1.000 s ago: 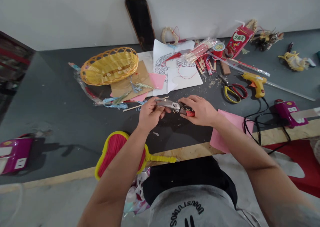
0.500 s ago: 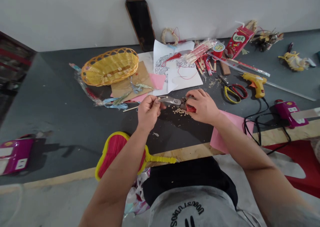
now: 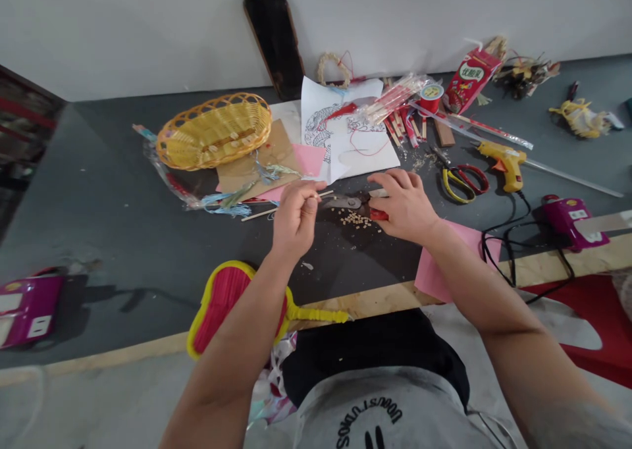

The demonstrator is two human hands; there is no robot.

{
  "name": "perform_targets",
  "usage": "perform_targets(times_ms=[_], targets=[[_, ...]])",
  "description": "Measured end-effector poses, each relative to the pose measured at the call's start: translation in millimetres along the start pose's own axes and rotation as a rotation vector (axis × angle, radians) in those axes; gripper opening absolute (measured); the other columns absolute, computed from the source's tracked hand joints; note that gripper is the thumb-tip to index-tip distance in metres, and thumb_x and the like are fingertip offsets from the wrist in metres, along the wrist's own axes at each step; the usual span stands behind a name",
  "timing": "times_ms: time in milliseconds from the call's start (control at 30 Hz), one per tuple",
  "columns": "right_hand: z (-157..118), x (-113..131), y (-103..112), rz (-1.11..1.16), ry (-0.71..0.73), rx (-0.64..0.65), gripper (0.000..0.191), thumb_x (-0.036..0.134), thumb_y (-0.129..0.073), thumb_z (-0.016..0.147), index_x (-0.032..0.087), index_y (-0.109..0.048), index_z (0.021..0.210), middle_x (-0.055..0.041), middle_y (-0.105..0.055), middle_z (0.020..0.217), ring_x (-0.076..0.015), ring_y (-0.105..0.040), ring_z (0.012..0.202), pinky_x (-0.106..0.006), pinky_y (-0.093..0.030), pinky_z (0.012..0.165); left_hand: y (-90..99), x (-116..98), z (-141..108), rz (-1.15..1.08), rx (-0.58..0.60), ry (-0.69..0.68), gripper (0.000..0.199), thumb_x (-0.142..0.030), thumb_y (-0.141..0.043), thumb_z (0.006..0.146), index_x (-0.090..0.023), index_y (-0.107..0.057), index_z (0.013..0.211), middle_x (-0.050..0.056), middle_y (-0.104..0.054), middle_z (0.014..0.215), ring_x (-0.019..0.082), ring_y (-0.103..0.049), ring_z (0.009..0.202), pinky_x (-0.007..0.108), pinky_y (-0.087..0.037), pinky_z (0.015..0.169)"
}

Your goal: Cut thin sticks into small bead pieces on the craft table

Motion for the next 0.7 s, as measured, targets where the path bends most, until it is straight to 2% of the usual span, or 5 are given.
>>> perform_targets(times_ms=[100,233,567,700], targets=[[0,1,0,-0.009,0.003,-0.002,0.017,0.030,-0.063,0.088,0.025,-0.077,0.095,-0.0090,-0.053,0.146,-0.0364,-0.037,0.131,-0.056,-0.032,0.099,-8.4,-1,-1,0.082,0.152,-0.059,0.031,-0.044,-0.039,0.105,-0.024,-0.060,0.092,0.011,-0.074,0.118,0.026,-0.056,0.128,0.048,-0.039,0.112],[0,1,0,-0.013,0.009,-0.013,0.016,0.034,-0.064,0.089,0.025,-0.077,0.093,-0.0090,-0.053,0.146,-0.0360,-0.038,0.131,-0.057,-0.032,0.099,-14.6,3,-2,0.155,0.231,-0.086,0.028,-0.040,-0.040,0.105,-0.024,-0.060,0.093,0.009,-0.075,0.113,0.028,-0.055,0.129,0.050,-0.038,0.110],[1,5,2,-0.004,0.026,0.005,0.014,0.031,-0.066,0.087,0.026,-0.078,0.093,-0.0083,-0.054,0.145,-0.0362,-0.039,0.130,-0.057,-0.033,0.099,-13.9,-1,0,0.209,0.229,-0.122,0.029,-0.036,-0.040,0.104,-0.023,-0.063,0.094,0.009,-0.073,0.099,0.026,-0.059,0.110,0.044,-0.046,0.099],[0,6,3,0.006,0.020,0.014,0.019,0.026,-0.063,0.086,0.026,-0.076,0.100,-0.0085,-0.054,0.147,-0.0370,-0.039,0.131,-0.058,-0.033,0.098,-13.3,-1,2,0.192,0.222,-0.120,0.029,-0.037,-0.039,0.105,-0.024,-0.060,0.091,0.009,-0.072,0.097,0.025,-0.060,0.103,0.043,-0.047,0.095]])
Point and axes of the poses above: each hand's wrist, its own z-axis towards the middle knuckle, its own y-axis out of the back of the hand, x = y × z, the point moved 4 cm from there along z, towards the middle knuckle
